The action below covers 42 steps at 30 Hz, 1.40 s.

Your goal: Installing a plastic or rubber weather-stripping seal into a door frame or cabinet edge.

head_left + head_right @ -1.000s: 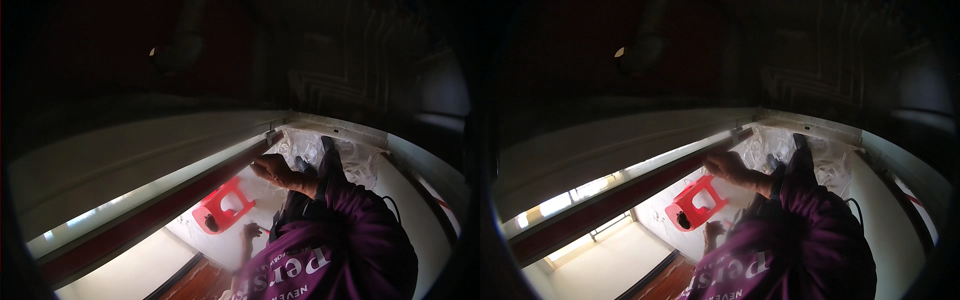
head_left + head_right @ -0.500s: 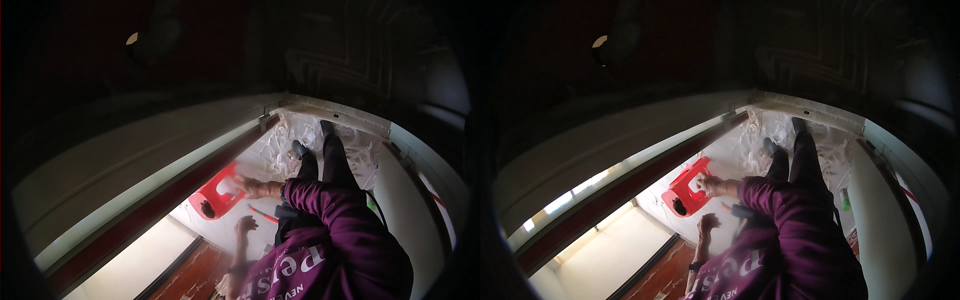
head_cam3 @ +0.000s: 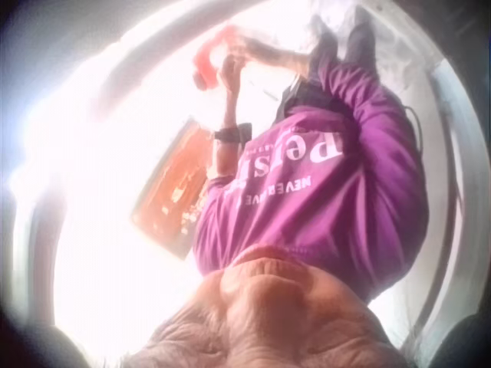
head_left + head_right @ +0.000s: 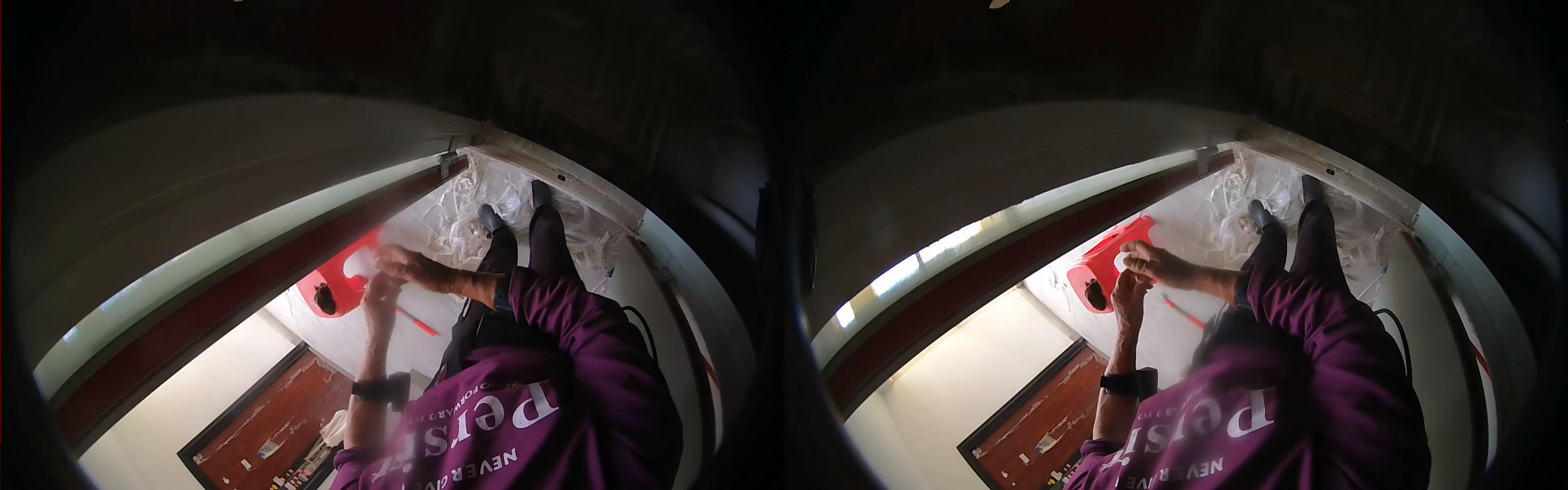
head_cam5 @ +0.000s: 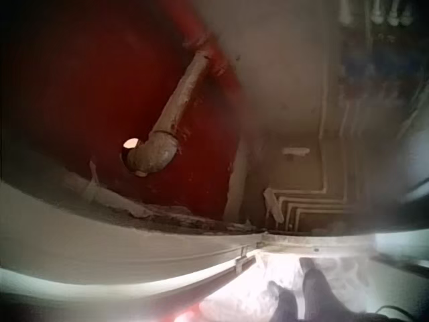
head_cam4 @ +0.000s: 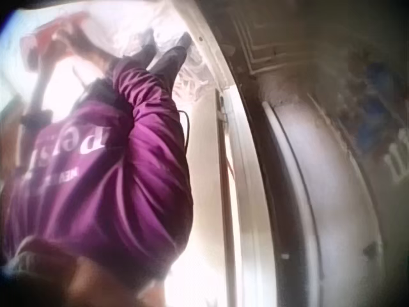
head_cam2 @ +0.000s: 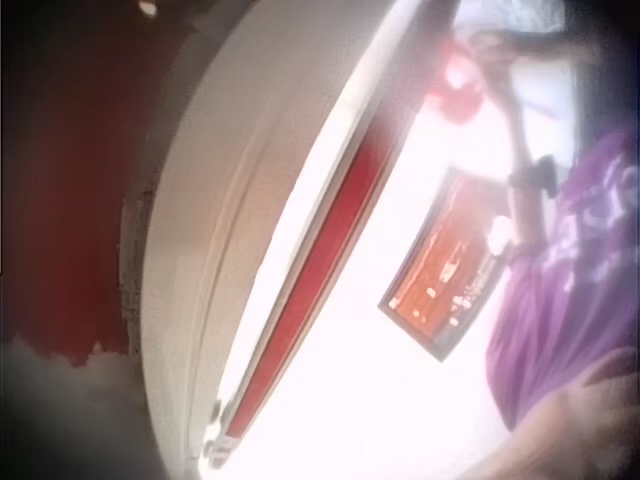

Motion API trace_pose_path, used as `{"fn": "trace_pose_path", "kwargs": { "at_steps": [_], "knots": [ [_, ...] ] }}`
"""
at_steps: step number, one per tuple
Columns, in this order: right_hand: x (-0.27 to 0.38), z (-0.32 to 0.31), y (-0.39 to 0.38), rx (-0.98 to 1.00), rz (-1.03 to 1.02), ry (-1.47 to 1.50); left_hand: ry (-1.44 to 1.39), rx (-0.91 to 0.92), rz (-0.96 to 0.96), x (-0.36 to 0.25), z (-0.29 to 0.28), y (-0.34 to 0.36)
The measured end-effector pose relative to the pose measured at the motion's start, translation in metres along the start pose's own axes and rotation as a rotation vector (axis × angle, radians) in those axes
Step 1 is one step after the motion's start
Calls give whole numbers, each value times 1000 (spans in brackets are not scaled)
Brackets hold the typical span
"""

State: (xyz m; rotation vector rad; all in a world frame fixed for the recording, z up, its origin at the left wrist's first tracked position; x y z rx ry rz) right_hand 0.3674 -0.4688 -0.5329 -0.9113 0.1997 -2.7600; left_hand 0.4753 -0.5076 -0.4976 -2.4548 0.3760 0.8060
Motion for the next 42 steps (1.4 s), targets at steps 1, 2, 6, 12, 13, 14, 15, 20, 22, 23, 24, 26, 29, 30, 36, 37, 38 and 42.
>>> {"fn": "trace_pose_path", "kwargs": {
  "at_steps": [1,2,6,12,13,14,15,20,22,23,24,26,29,30,36,37,38,42],
  "knots": [
    [5,4,-2,36,-8,-118,85,5,-40,1,-1,-1],
    [8,5,-1,-11,-115,-174,171,10,-79,2,-1,-2],
    [1,-5,1,44,-72,-323,-9,74,-96,11,5,-7],
    [-23,-15,1,123,-54,-501,38,136,-112,7,27,4],
    [-18,-17,-1,48,-154,-621,158,185,-182,2,30,5],
    [-13,-21,-2,-29,-252,-741,162,196,-180,0,33,9],
    [-14,-25,-3,-41,-251,-737,194,198,-69,-7,36,16],
    [44,-78,-17,-614,-520,-607,573,183,161,54,15,26],
    [71,-101,-18,-705,-460,-429,701,129,208,93,-3,24],
    [88,-112,-23,-759,-551,-506,512,223,-71,104,0,24],
    [102,-122,-26,-810,-641,-585,317,310,-349,116,4,19],
    [130,-119,-17,-849,-833,-680,407,309,-124,147,-11,10],
    [147,-129,-14,-895,-873,-811,307,404,-344,144,1,6],
    [148,-133,-11,-897,-874,-810,309,404,-344,141,2,7],
    [161,-135,-11,-917,-1061,-1054,117,452,-465,104,22,4],
    [163,-133,-12,-878,-1062,-1114,118,452,-467,101,23,5],
    [165,-131,-13,-840,-1062,-1175,137,464,-443,97,25,7],
    [174,-128,-14,-812,-1176,-1261,169,470,-292,94,25,12]
  ]
}}
Point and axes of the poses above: each hand's wrist, its own y-axis towards the middle knuckle, its own z-axis out of the palm, x = y × z, the point moved 5 cm from there along y, towards the middle knuckle
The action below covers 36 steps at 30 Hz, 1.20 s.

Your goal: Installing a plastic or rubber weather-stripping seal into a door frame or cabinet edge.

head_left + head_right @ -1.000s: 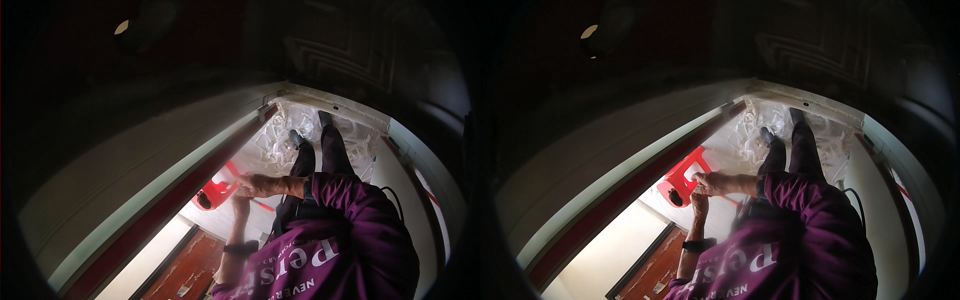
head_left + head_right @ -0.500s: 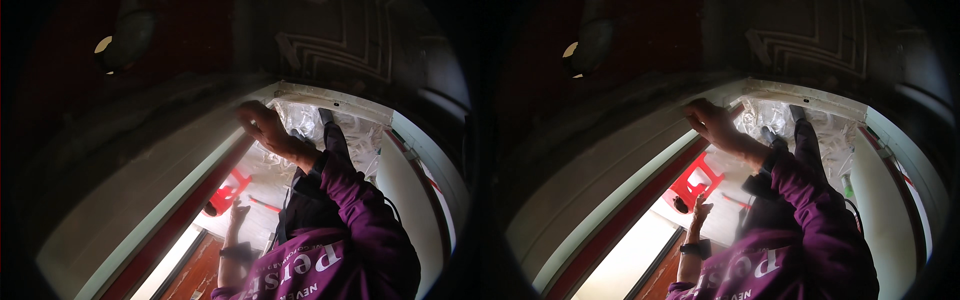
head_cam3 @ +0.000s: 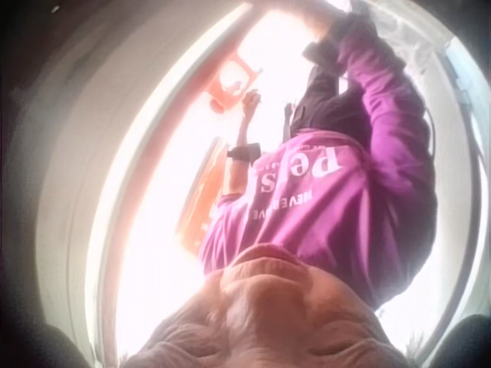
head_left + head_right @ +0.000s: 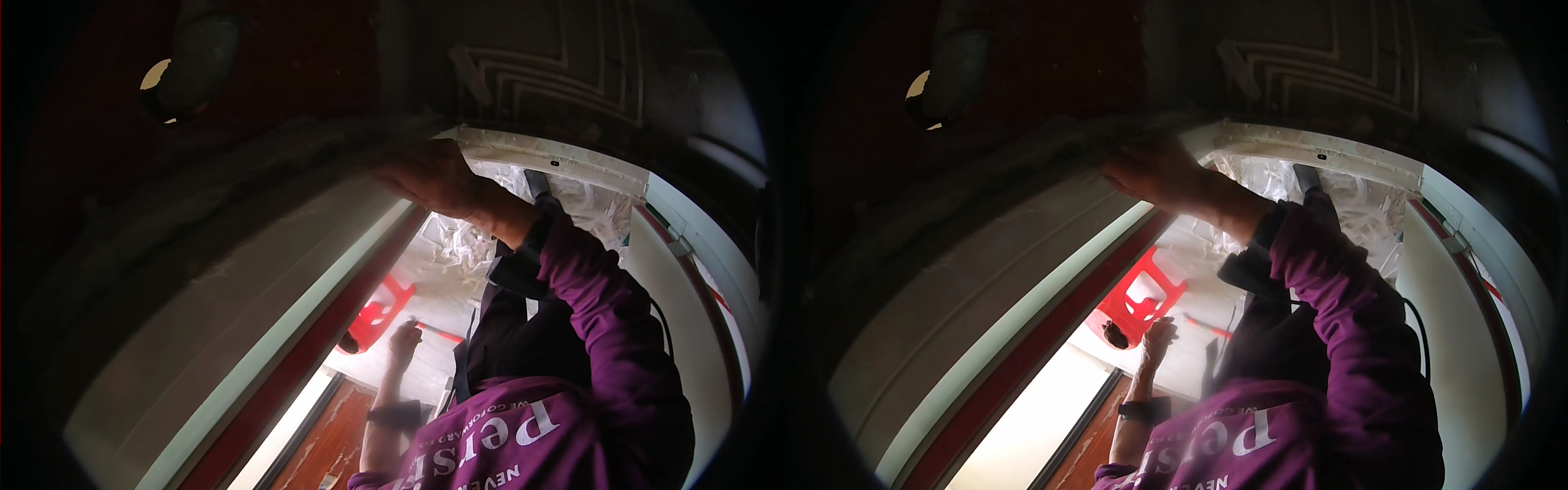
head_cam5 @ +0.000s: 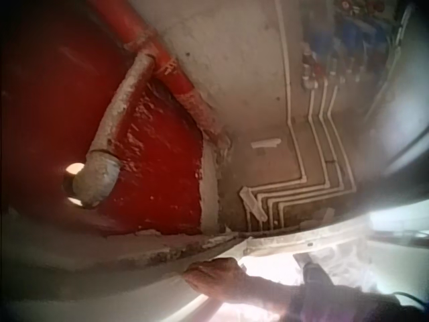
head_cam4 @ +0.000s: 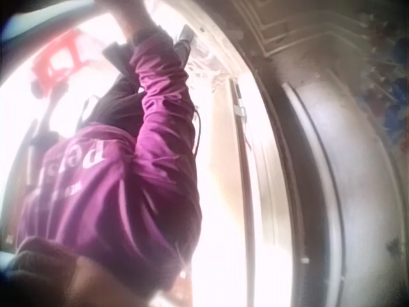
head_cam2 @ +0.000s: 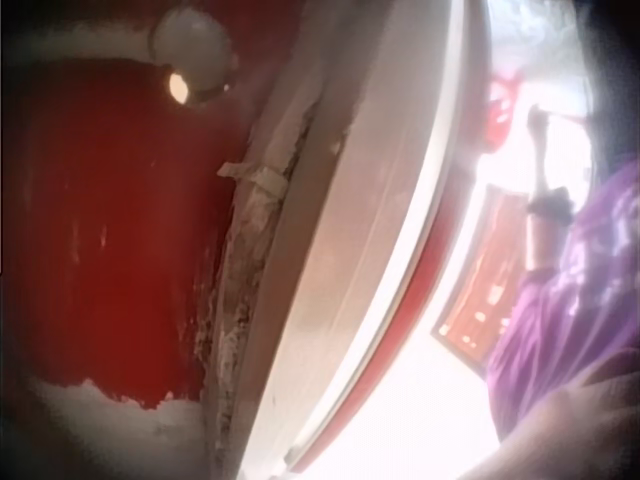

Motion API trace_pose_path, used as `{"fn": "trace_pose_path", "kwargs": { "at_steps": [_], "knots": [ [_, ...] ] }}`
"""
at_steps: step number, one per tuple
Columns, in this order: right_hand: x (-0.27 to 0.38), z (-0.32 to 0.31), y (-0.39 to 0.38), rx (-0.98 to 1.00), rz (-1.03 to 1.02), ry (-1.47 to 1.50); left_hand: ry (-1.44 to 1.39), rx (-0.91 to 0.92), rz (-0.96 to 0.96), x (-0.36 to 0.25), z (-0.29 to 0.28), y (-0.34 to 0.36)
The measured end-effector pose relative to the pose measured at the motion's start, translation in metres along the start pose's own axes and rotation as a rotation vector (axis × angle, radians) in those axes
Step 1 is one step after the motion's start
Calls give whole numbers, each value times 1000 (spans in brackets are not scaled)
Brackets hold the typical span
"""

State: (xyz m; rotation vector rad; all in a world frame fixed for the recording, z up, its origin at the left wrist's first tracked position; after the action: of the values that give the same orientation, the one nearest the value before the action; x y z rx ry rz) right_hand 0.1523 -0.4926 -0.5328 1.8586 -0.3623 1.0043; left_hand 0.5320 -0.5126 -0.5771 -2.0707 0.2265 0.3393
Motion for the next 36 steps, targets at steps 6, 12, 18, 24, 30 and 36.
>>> {"fn": "trace_pose_path", "kwargs": {
  "at_steps": [6,12,18,24,30,36],
  "knots": [
    [0,1,4,43,-123,-209,28,24,64,-6,5,4],
    [-6,0,2,184,26,-131,232,31,291,-7,7,2],
    [1,-9,-1,8,115,3,213,31,330,7,-2,-1],
    [-2,-1,-9,44,213,-23,-36,46,106,-4,-2,-5],
    [4,3,-5,-17,23,-126,55,78,133,12,-6,-5],
    [2,3,-4,-4,87,-144,45,14,90,12,-14,-7]
  ]
}}
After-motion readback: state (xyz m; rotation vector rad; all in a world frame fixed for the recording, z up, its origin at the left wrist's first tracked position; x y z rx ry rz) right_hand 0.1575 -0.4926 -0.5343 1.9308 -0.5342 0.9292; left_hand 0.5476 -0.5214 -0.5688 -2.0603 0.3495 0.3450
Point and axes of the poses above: each hand's wrist, its own y-axis towards the middle knuckle, its own z-axis out of the palm, x = y × z, the point moved 5 cm from there along y, towards the middle knuckle
